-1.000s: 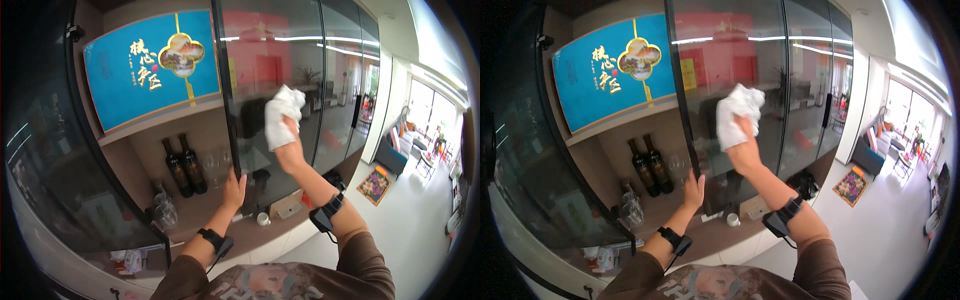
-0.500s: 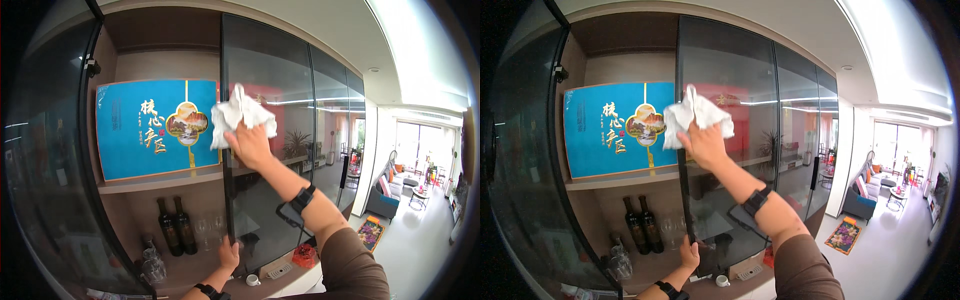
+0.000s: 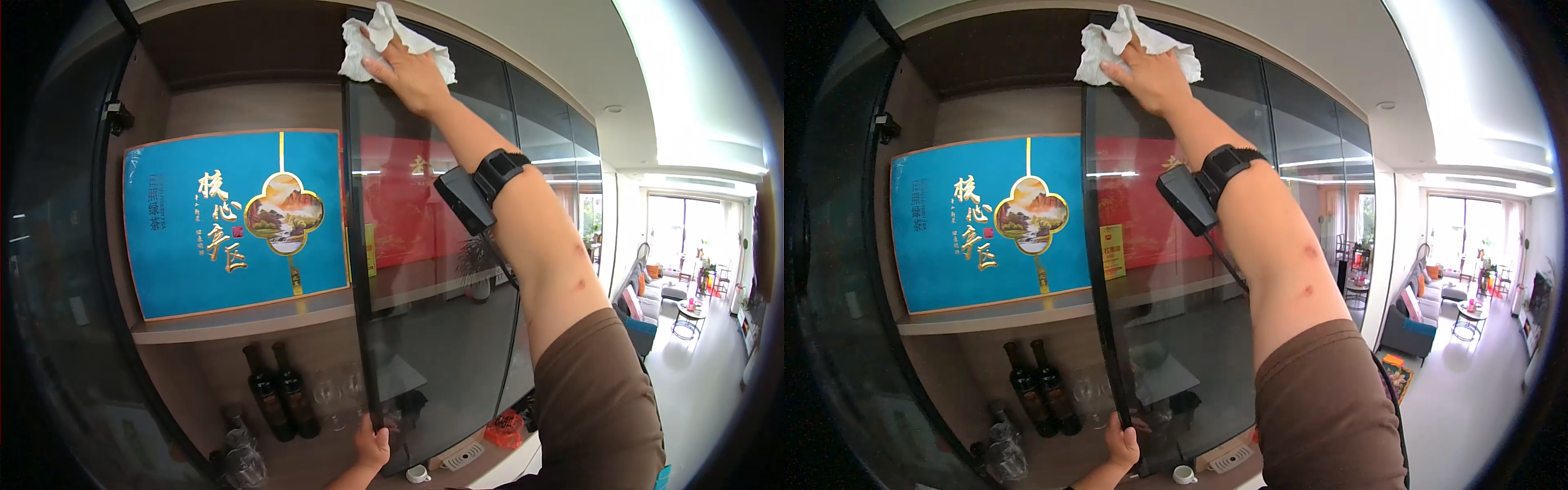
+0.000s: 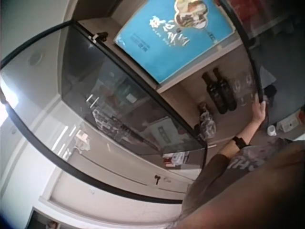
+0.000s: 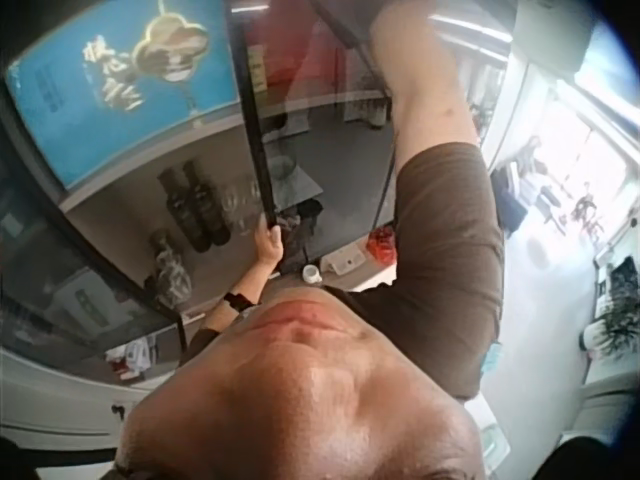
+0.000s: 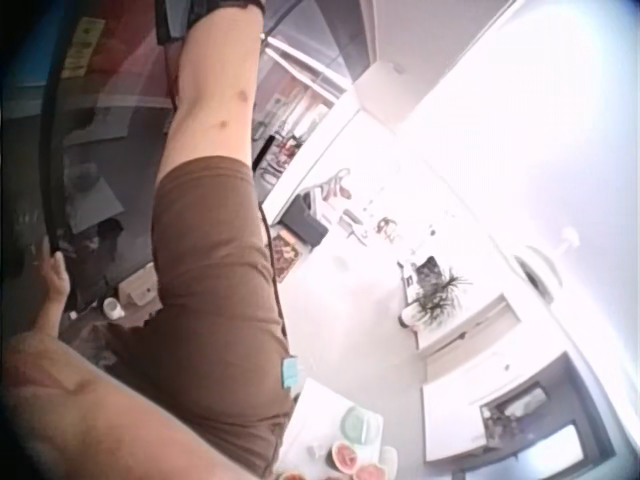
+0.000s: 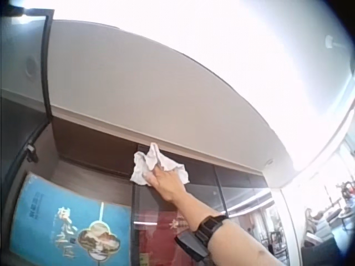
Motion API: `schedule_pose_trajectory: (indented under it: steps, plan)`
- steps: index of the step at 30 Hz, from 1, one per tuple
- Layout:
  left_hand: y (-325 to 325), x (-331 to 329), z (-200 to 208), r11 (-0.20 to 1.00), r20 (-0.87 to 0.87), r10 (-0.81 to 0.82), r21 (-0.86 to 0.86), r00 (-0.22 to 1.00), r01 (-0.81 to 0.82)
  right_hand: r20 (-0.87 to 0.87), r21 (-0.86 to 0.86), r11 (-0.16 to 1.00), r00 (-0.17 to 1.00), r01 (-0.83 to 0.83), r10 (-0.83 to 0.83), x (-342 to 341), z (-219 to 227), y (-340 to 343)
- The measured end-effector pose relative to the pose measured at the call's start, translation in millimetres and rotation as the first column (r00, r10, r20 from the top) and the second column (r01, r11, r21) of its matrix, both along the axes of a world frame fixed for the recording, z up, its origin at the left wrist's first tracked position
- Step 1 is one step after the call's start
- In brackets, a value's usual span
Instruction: Cleaning the glass doors and interior surfaces of a display cabinet with a cloth.
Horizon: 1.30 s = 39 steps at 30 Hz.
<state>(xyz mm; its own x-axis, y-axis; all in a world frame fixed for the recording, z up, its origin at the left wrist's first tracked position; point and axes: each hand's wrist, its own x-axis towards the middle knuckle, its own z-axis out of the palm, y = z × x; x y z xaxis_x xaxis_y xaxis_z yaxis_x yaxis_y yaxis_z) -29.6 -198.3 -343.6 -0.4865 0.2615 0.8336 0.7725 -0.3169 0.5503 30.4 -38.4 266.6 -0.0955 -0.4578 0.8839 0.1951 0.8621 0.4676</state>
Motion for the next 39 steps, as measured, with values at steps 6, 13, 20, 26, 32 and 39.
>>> schedule_pose_trajectory:
  steps: [6,13,20,26,32,39]
  plan:
    - [-0.2,-7.5,-9.9,0.999,0.025,-0.001,-0.037,1.0,0.002,-0.065,-0.025,1.0,0.998,-0.001,-0.001,8.4,25.3,46.2]
    - [-2.7,-1.9,0.4,0.998,-0.016,0.047,-0.048,0.999,-0.048,-0.157,-0.136,0.989,0.987,-0.062,0.04,30.8,36.4,130.3]
    - [6.3,-0.3,-1.3,0.998,0.014,-0.01,-0.06,1.0,0.011,-0.212,-0.28,0.955,0.964,0.095,-0.158,64.7,54.1,218.6]
    - [5.9,-0.8,-5.0,0.999,0.027,0.038,-0.024,0.999,-0.038,-0.19,-0.341,0.94,0.981,-0.021,-0.048,65.8,6.9,218.3]
    - [4.9,3.1,1.2,0.999,0.059,0.036,0.029,0.998,-0.038,-0.151,-0.476,0.852,0.975,-0.217,0.164,79.0,-95.4,220.8]
    - [3.7,14.5,18.1,0.98,-0.04,0.19,0.058,0.981,-0.188,-0.109,-0.524,0.842,0.991,-0.124,0.078,87.7,-277.6,219.0]
